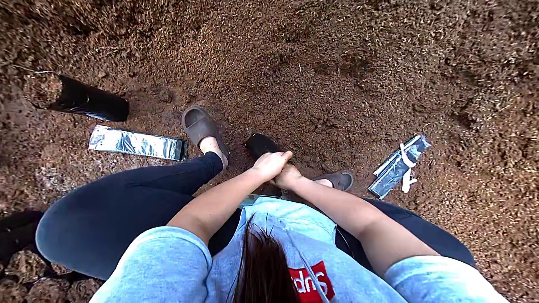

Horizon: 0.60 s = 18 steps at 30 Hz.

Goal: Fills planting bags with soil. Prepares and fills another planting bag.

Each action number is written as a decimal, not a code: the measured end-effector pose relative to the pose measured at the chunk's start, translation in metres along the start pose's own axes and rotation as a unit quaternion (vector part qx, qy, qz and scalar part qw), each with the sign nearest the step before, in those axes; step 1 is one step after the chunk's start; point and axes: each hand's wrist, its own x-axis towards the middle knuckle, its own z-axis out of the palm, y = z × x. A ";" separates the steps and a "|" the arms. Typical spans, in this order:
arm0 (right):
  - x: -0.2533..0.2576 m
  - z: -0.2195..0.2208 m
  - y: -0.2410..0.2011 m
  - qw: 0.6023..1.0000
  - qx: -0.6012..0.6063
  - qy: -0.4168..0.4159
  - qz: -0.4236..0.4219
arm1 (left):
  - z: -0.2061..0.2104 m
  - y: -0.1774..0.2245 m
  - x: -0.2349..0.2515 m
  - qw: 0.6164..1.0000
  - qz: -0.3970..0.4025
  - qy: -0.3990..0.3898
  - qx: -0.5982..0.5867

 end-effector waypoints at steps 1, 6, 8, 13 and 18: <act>0.004 -0.002 -0.003 1.000 0.002 -0.006 0.015 | 0.000 -0.001 0.002 1.000 0.002 0.004 -0.006; 0.022 -0.019 -0.011 0.998 0.025 -0.026 0.058 | -0.012 -0.005 0.013 0.999 0.001 0.037 0.003; 0.029 -0.031 -0.003 1.000 -0.003 0.024 -0.008 | -0.035 -0.005 0.017 0.999 -0.008 0.054 0.000; 0.022 -0.090 0.013 0.951 -0.040 0.212 -0.221 | -0.128 -0.016 -0.003 0.987 -0.148 0.068 0.003; 0.019 -0.097 0.035 0.915 -0.068 0.302 -0.259 | -0.140 -0.001 0.006 0.944 -0.288 0.009 0.158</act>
